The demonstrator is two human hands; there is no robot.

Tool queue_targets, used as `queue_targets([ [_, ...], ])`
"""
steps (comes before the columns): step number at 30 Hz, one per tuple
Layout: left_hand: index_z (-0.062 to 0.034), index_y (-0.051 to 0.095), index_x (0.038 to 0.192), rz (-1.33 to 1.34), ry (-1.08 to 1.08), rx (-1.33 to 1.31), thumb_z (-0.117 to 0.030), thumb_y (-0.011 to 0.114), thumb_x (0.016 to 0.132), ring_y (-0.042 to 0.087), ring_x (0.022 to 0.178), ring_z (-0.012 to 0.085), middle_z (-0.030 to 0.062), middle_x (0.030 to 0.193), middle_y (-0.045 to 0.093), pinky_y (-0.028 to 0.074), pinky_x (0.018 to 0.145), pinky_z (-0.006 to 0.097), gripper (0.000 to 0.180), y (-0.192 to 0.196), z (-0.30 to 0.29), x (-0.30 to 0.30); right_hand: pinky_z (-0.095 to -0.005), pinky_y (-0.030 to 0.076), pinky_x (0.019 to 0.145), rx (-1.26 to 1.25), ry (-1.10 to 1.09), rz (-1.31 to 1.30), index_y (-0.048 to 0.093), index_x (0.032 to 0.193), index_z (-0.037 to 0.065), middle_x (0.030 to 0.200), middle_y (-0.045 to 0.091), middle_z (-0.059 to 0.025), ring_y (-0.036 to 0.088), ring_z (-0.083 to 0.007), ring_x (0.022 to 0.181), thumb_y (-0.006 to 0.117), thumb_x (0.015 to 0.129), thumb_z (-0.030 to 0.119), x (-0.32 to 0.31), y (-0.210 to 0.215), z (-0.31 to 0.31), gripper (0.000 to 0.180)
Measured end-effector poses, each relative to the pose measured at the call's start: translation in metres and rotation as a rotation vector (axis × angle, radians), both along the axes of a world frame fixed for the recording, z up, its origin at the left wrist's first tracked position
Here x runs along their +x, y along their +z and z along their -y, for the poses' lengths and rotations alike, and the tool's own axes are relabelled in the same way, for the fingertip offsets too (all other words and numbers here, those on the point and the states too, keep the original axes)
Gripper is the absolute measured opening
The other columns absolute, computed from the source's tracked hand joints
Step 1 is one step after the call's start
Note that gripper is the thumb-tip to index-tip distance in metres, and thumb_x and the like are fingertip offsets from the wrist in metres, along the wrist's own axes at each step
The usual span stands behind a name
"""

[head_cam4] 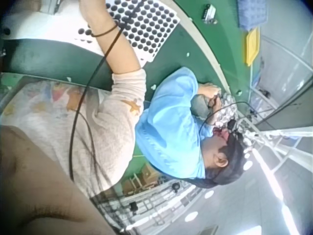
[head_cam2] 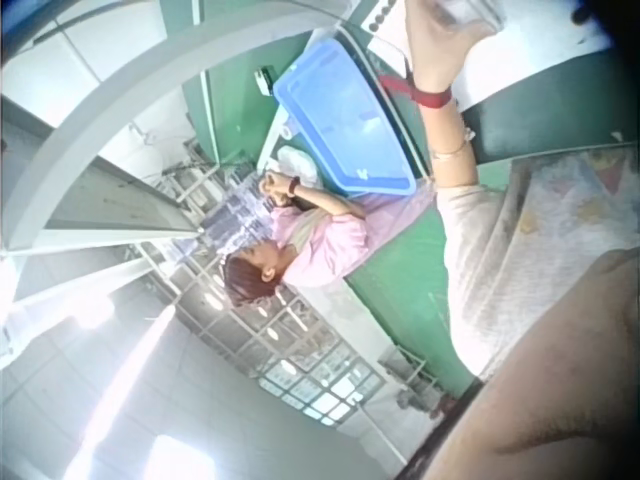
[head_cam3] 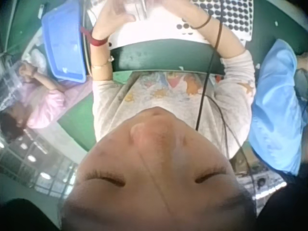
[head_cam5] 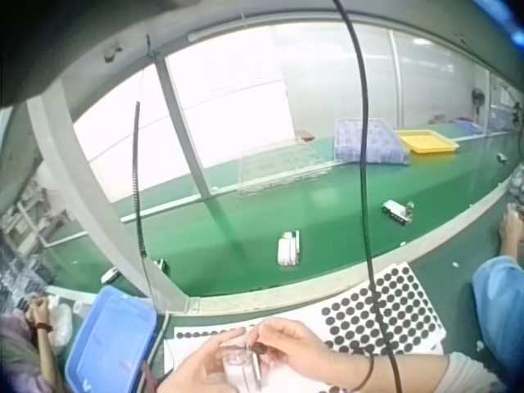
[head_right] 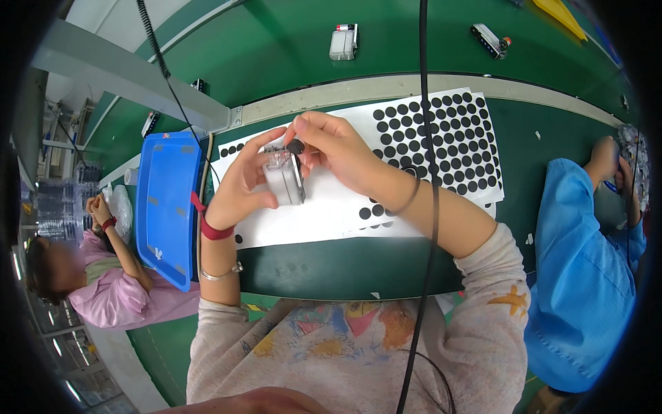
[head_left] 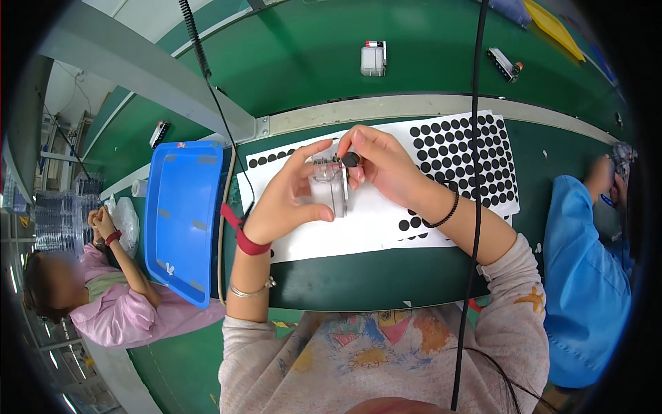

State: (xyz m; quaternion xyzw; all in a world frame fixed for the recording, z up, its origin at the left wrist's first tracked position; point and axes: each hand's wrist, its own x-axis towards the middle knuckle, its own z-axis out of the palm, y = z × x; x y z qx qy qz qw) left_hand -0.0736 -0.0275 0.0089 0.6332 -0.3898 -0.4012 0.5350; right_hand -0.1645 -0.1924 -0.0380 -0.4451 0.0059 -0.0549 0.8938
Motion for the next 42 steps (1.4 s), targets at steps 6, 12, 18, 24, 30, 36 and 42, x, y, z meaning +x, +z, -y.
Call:
queue_targets([
  [6,0.0020,0.051,0.106,-0.219,0.196,-0.129,-0.003,0.064,0.077,0.059,0.087,0.0119,0.0078,0.096,0.063,0.045,0.081,0.026,0.032,-0.022,-0.011,-0.008,-0.0223,0.044,0.058,-0.190,-0.044,0.051,0.053,0.089,0.002,0.078,0.053,-0.0035,0.050,-0.0080,0.064,0.049,0.091,0.029,-0.005,0.010,-0.009,0.027],
  [12,-0.0020,0.053,0.094,-0.477,0.235,-0.163,-0.009,0.061,0.079,0.058,0.082,0.0107,0.0065,0.089,0.062,0.043,0.077,0.024,0.018,-0.026,-0.016,-0.010,-0.0217,0.044,0.060,-0.292,-0.204,0.178,0.055,0.091,0.002,0.080,0.057,-0.0029,0.052,-0.0074,0.066,0.059,0.083,0.010,-0.013,0.012,-0.016,0.012],
  [18,-0.0001,0.060,0.085,-0.504,0.295,-0.295,0.006,0.059,0.073,0.058,0.076,0.0093,0.0063,0.084,0.064,0.044,0.073,0.021,0.014,-0.035,-0.018,-0.016,-0.0271,0.042,0.064,-0.858,-0.380,0.598,0.056,0.093,0.005,0.082,0.056,-0.0070,0.054,-0.0168,0.075,0.078,0.062,0.013,-0.017,0.004,-0.011,0.039],
  [24,0.0026,0.064,0.086,-0.330,0.353,-0.361,0.009,0.060,0.066,0.059,0.080,0.0135,0.0100,0.087,0.065,0.044,0.076,0.024,0.021,-0.025,-0.025,-0.016,-0.0372,0.043,0.078,-0.683,-0.274,0.638,0.040,0.114,0.007,0.120,0.044,-0.0176,0.050,-0.0269,0.099,0.073,0.070,0.023,-0.011,0.000,-0.030,0.057],
  [30,-0.0026,0.055,0.108,0.544,0.431,-0.210,-0.003,0.061,0.071,0.045,0.110,0.0207,0.0099,0.115,0.051,0.038,0.088,0.033,0.038,-0.020,-0.015,-0.017,-0.0324,0.048,0.082,-0.829,0.040,0.084,0.028,0.135,0.011,0.124,0.048,-0.0151,0.057,-0.0278,0.101,0.065,0.068,-0.002,-0.016,0.023,-0.028,0.077],
  [36,-0.0019,0.049,0.096,0.665,0.694,-0.296,-0.044,0.068,0.067,0.044,0.076,0.0194,0.0066,0.086,0.047,0.033,0.066,0.032,0.054,-0.016,-0.011,-0.026,-0.0329,0.051,0.073,-0.915,-0.312,0.263,0.043,0.126,0.011,0.115,0.056,-0.0131,0.062,-0.0272,0.090,0.068,0.067,0.000,-0.011,0.005,-0.031,0.064],
  [42,-0.0098,0.048,0.067,1.393,0.538,0.051,-0.049,0.072,0.060,0.041,0.059,0.0187,0.0000,0.060,0.042,0.027,0.056,0.032,0.046,-0.003,-0.004,-0.042,-0.0322,0.052,0.067,-1.005,-0.244,0.177,0.044,0.124,0.011,0.101,0.061,-0.0147,0.064,-0.0268,0.081,0.070,0.065,0.002,-0.016,0.010,-0.034,0.064],
])
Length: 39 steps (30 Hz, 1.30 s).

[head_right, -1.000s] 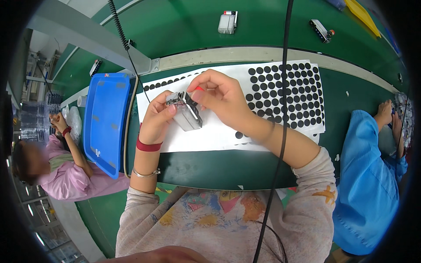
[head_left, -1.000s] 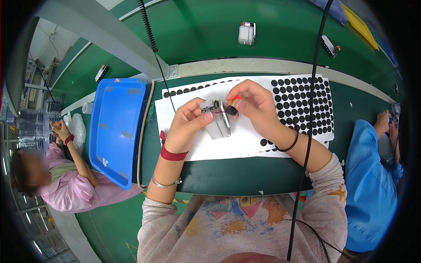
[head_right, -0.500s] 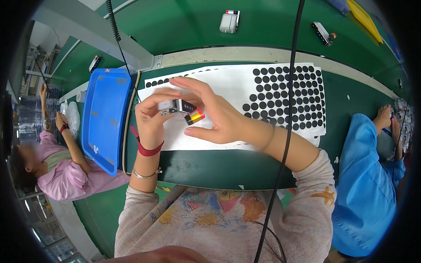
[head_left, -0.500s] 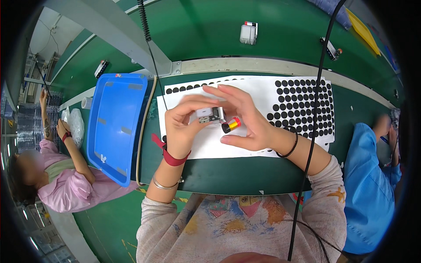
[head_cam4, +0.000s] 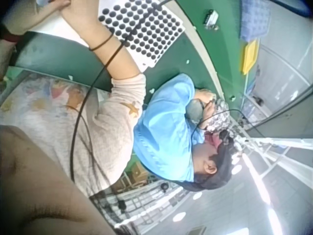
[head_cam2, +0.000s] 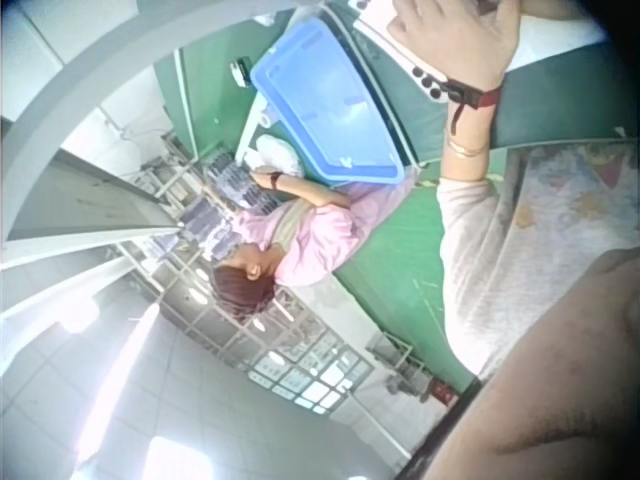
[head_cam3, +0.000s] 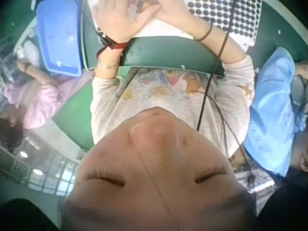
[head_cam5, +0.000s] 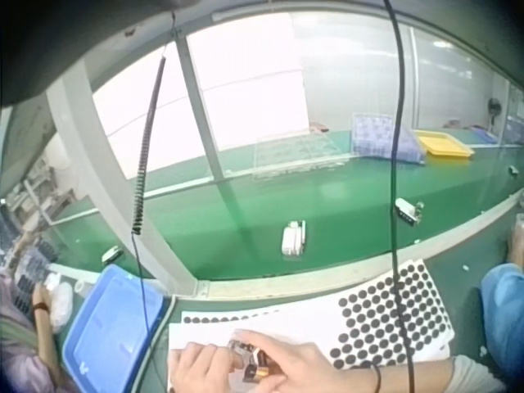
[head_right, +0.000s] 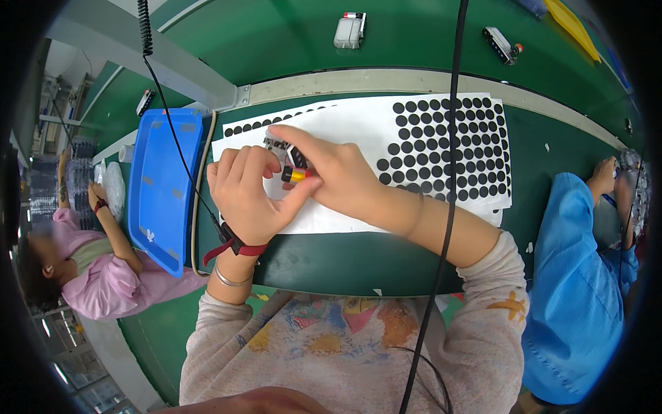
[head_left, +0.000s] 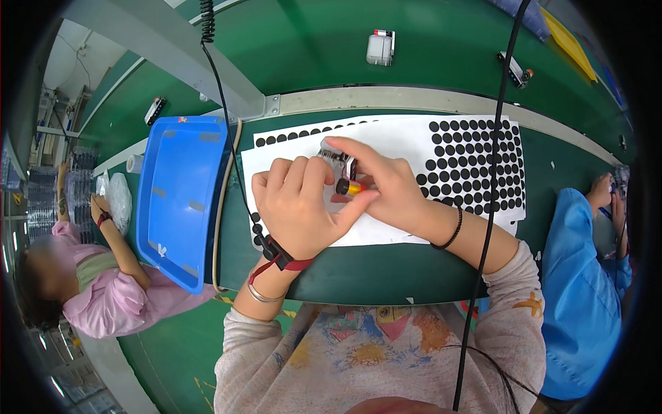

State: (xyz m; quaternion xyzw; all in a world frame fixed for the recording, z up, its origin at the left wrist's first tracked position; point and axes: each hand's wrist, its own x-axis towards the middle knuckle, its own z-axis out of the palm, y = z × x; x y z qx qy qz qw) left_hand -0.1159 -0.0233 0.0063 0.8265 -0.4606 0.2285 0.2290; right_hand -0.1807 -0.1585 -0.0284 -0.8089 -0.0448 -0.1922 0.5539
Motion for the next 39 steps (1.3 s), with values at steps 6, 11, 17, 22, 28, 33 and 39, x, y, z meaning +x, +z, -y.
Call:
queue_targets([
  [6,-0.0094,0.056,0.070,0.067,0.036,-0.014,-0.031,0.074,0.064,0.049,0.060,0.0173,-0.0017,0.064,0.054,0.030,0.058,0.030,0.029,-0.003,-0.004,0.006,-0.0301,0.054,0.065,0.246,0.056,-0.032,0.042,0.124,0.011,0.095,0.063,-0.0121,0.065,-0.0219,0.079,0.069,0.068,-0.001,0.005,-0.003,0.003,0.064],
  [11,-0.0046,0.061,0.084,-0.002,-0.148,-0.180,-0.017,0.073,0.067,0.055,0.071,0.0200,0.0035,0.076,0.061,0.037,0.067,0.030,0.024,-0.001,-0.012,0.012,-0.0256,0.051,0.075,0.527,0.321,-0.228,0.036,0.127,0.008,0.124,0.047,-0.0081,0.055,-0.0150,0.100,0.067,0.068,-0.009,0.006,0.005,0.012,0.069],
  [17,-0.0048,0.066,0.086,-0.573,-0.294,-0.566,-0.006,0.071,0.066,0.053,0.080,0.0236,0.0048,0.083,0.063,0.041,0.077,0.033,0.021,-0.019,-0.005,0.015,-0.0266,0.047,0.077,0.719,0.373,-0.183,0.035,0.128,0.007,0.112,0.054,-0.0090,0.056,-0.0147,0.094,0.065,0.074,-0.004,0.008,0.001,0.010,0.062],
  [22,-0.0040,0.065,0.087,-0.540,-0.188,-0.525,-0.004,0.071,0.066,0.053,0.084,0.0220,0.0077,0.088,0.064,0.042,0.077,0.032,0.021,-0.016,-0.004,0.009,-0.0253,0.045,0.077,0.720,0.287,-0.197,0.031,0.132,0.008,0.115,0.052,-0.0094,0.053,-0.0122,0.096,0.061,0.079,-0.001,0.004,0.007,0.009,0.062],
  [28,-0.0037,0.063,0.084,-0.562,-0.124,-0.523,-0.009,0.075,0.064,0.050,0.080,0.0200,0.0064,0.082,0.062,0.041,0.074,0.030,0.023,-0.017,-0.006,0.009,-0.0265,0.048,0.074,0.603,0.195,-0.131,0.037,0.125,0.005,0.106,0.057,-0.0097,0.056,-0.0126,0.093,0.063,0.078,0.000,0.006,-0.005,0.007,0.054],
  [33,-0.0037,0.064,0.084,-0.584,-0.088,-0.463,-0.009,0.075,0.065,0.047,0.081,0.0193,0.0052,0.079,0.060,0.040,0.073,0.029,0.023,-0.016,-0.009,0.013,-0.0267,0.050,0.070,0.483,0.136,-0.108,0.042,0.120,0.003,0.097,0.061,-0.0112,0.060,-0.0142,0.085,0.065,0.076,0.002,0.006,-0.005,0.007,0.050],
  [39,-0.0038,0.063,0.082,-0.578,-0.035,-0.424,-0.010,0.075,0.064,0.047,0.083,0.0197,0.0068,0.089,0.063,0.040,0.077,0.031,0.022,-0.014,-0.003,0.008,-0.0303,0.052,0.071,0.281,0.027,-0.029,0.044,0.118,0.002,0.094,0.062,-0.0143,0.064,-0.0209,0.080,0.066,0.076,0.007,0.004,-0.004,0.004,0.048],
])
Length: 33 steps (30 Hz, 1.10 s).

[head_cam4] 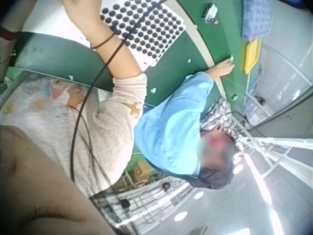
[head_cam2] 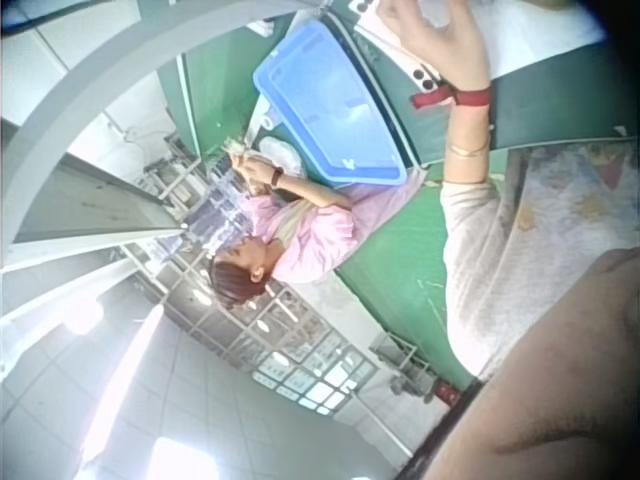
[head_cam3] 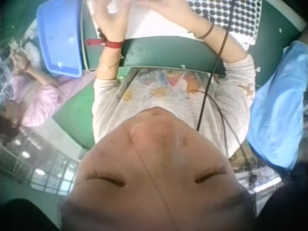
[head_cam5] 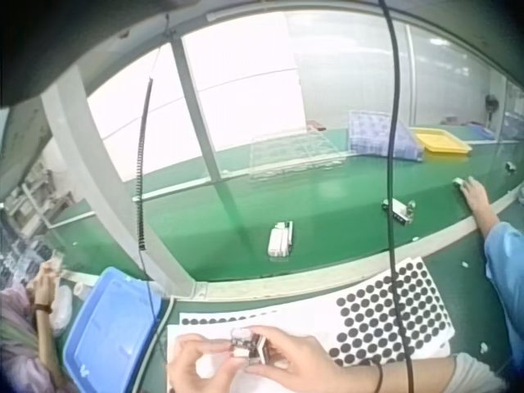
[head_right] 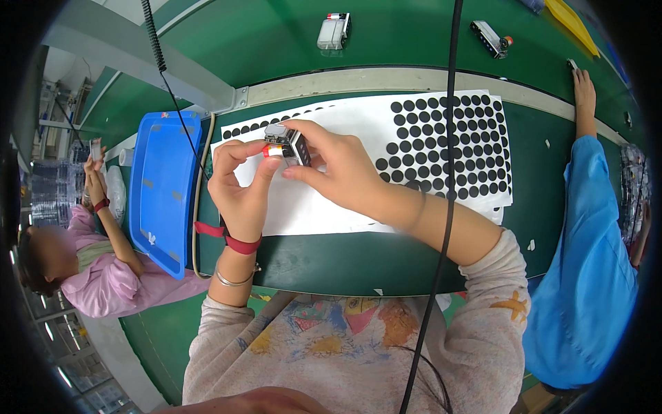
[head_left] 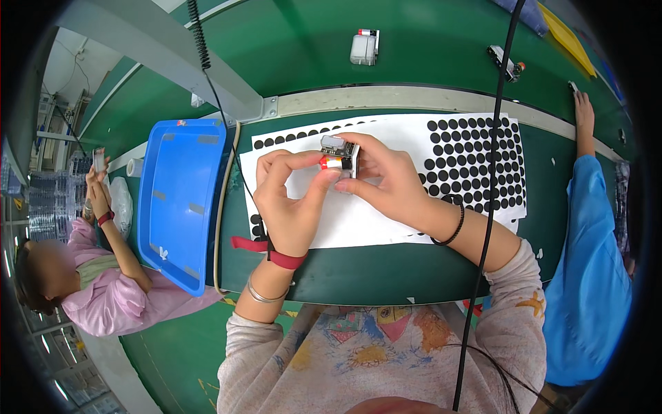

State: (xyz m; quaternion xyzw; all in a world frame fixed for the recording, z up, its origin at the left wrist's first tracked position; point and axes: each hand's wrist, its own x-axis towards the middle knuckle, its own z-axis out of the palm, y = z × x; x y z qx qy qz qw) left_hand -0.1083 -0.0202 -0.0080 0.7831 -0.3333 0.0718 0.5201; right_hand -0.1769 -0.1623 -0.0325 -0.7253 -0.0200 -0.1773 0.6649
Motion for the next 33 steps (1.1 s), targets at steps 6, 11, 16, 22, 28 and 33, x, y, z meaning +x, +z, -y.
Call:
queue_targets([
  [6,-0.0046,0.063,0.081,-0.075,-0.073,-0.127,-0.008,0.074,0.065,0.049,0.102,0.0234,0.0103,0.109,0.060,0.036,0.091,0.034,0.020,-0.014,0.003,0.007,-0.0296,0.053,0.066,-0.096,-0.059,0.047,0.047,0.115,0.001,0.092,0.062,-0.0145,0.065,-0.0204,0.076,0.065,0.078,0.009,-0.002,0.008,0.000,0.042],
  [11,-0.0041,0.062,0.084,-0.464,-0.191,-0.309,-0.008,0.073,0.068,0.048,0.109,0.0223,0.0142,0.120,0.053,0.036,0.095,0.035,0.019,-0.013,0.005,0.004,-0.0278,0.051,0.061,-0.088,-0.095,0.099,0.049,0.113,0.001,0.089,0.062,-0.0143,0.064,-0.0191,0.071,0.065,0.078,0.011,-0.002,0.005,0.000,0.040],
  [16,-0.0019,0.057,0.100,-0.617,-0.361,-0.441,-0.006,0.069,0.073,0.049,0.111,0.0215,0.0165,0.120,0.051,0.039,0.093,0.035,0.029,-0.013,0.006,0.003,-0.0267,0.048,0.058,-0.252,-0.100,0.228,0.051,0.110,0.001,0.086,0.062,-0.0135,0.063,-0.0204,0.068,0.065,0.077,0.012,-0.004,0.004,0.003,0.037],
  [22,0.0007,0.055,0.107,-0.516,-0.486,-0.385,-0.004,0.067,0.075,0.052,0.109,0.0232,0.0165,0.116,0.054,0.043,0.090,0.034,0.035,-0.007,0.004,-0.005,-0.0274,0.048,0.059,-0.247,-0.059,0.313,0.053,0.104,-0.001,0.085,0.062,-0.0151,0.063,-0.0234,0.068,0.062,0.077,0.008,-0.009,0.009,0.007,0.030],
  [28,0.0019,0.057,0.103,-0.156,-0.413,-0.283,-0.005,0.066,0.075,0.059,0.098,0.0263,0.0178,0.106,0.060,0.047,0.082,0.032,0.031,-0.010,0.001,-0.008,-0.0292,0.050,0.061,-0.356,-0.059,0.399,0.054,0.102,-0.002,0.086,0.062,-0.0166,0.064,-0.0263,0.070,0.064,0.075,0.008,-0.013,0.009,0.009,0.030],
  [33,0.0019,0.058,0.103,-0.121,-0.382,-0.301,-0.004,0.064,0.075,0.060,0.097,0.0276,0.0182,0.105,0.061,0.047,0.083,0.032,0.029,-0.009,0.002,-0.008,-0.0297,0.050,0.065,-0.330,-0.025,0.383,0.053,0.104,-0.002,0.089,0.063,-0.0157,0.064,-0.0262,0.075,0.066,0.075,0.008,-0.012,0.011,0.009,0.033],
])
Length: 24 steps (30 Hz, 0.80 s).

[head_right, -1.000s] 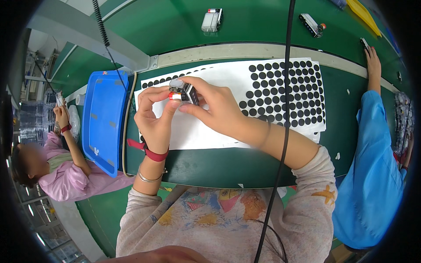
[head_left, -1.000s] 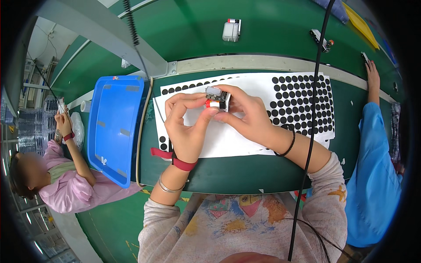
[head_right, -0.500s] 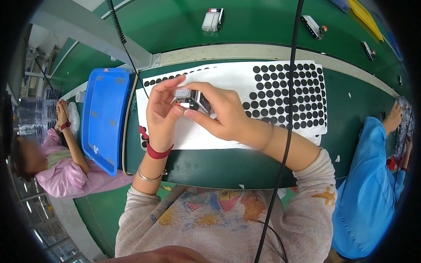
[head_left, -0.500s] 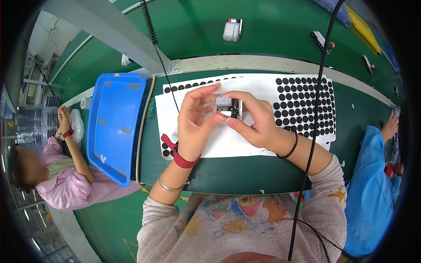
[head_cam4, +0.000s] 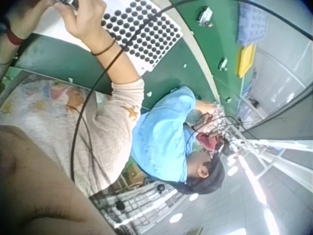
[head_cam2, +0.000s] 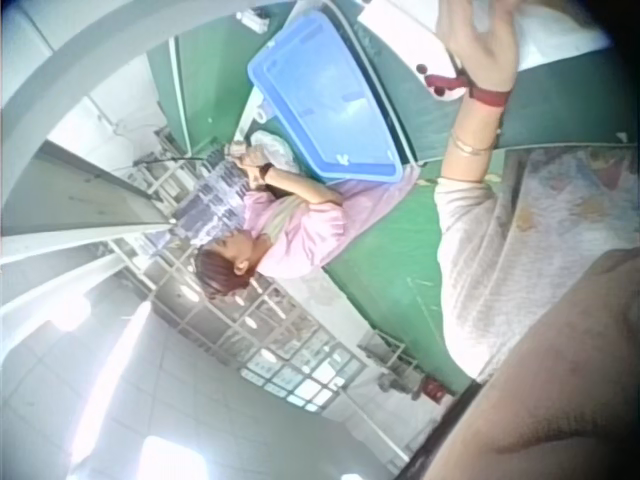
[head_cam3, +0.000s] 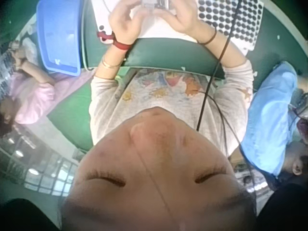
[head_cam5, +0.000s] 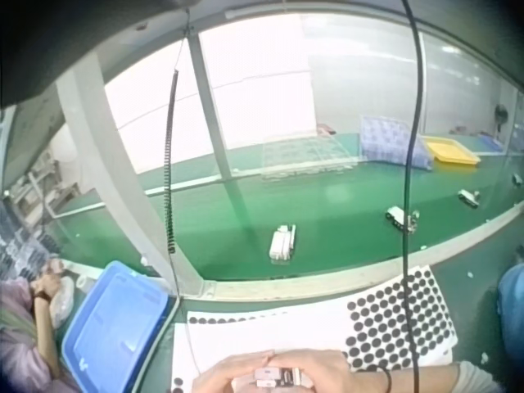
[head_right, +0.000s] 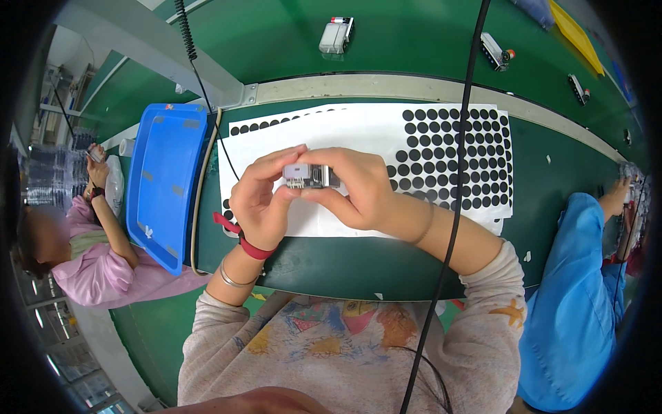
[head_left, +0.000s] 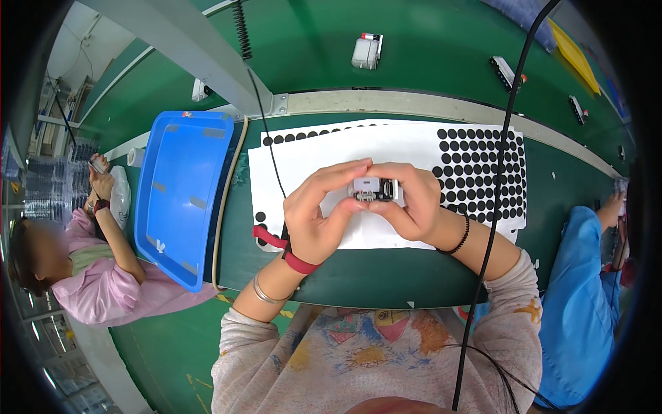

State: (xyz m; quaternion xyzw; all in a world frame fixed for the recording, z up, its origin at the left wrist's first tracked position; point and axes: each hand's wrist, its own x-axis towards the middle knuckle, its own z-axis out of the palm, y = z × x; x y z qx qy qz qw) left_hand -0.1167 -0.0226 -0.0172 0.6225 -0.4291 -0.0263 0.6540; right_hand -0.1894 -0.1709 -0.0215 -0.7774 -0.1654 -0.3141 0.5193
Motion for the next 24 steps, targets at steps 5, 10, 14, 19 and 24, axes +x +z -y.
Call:
queue_targets([
  [5,0.0018,0.059,0.104,-0.019,0.118,0.072,-0.004,0.062,0.077,0.057,0.103,0.0259,0.0182,0.111,0.058,0.046,0.085,0.032,0.028,0.009,0.002,0.004,-0.0293,0.050,0.073,0.126,0.049,-0.014,0.051,0.110,-0.002,0.098,0.062,-0.0159,0.064,-0.0258,0.085,0.067,0.075,0.007,0.009,-0.005,-0.001,0.040],
  [10,0.0011,0.060,0.103,-0.171,0.080,-0.048,-0.002,0.063,0.076,0.054,0.106,0.0251,0.0170,0.113,0.056,0.044,0.087,0.034,0.027,0.002,-0.001,0.002,-0.0326,0.050,0.079,0.011,-0.011,-0.019,0.051,0.112,-0.003,0.108,0.059,-0.0194,0.062,-0.0293,0.093,0.067,0.072,0.002,0.007,0.000,-0.003,0.043],
  [14,0.0010,0.060,0.100,-0.147,0.023,-0.102,-0.004,0.066,0.074,0.054,0.104,0.0246,0.0166,0.110,0.057,0.043,0.088,0.034,0.026,-0.006,-0.003,0.001,-0.0335,0.052,0.077,-0.018,-0.022,0.028,0.054,0.108,-0.004,0.107,0.059,-0.0204,0.062,-0.0300,0.092,0.069,0.069,-0.001,0.004,-0.001,-0.006,0.043],
  [19,0.0001,0.057,0.098,-0.093,0.011,-0.161,-0.006,0.066,0.075,0.053,0.102,0.0240,0.0147,0.107,0.057,0.042,0.087,0.034,0.025,-0.008,0.000,0.004,-0.0330,0.051,0.078,-0.002,-0.025,0.027,0.054,0.108,-0.003,0.105,0.060,-0.0195,0.063,-0.0297,0.091,0.069,0.068,-0.001,0.005,0.000,-0.005,0.043],
  [24,0.0008,0.034,0.127,0.037,0.161,0.275,-0.021,0.064,0.078,0.041,0.117,0.0308,0.0186,0.129,0.039,0.035,0.095,0.040,0.061,0.002,-0.002,0.016,-0.0197,0.039,0.056,0.488,-0.058,-0.366,0.051,0.109,-0.001,0.081,0.059,-0.0011,0.050,-0.0033,0.068,0.054,0.087,0.010,0.032,-0.003,0.013,0.024],
])
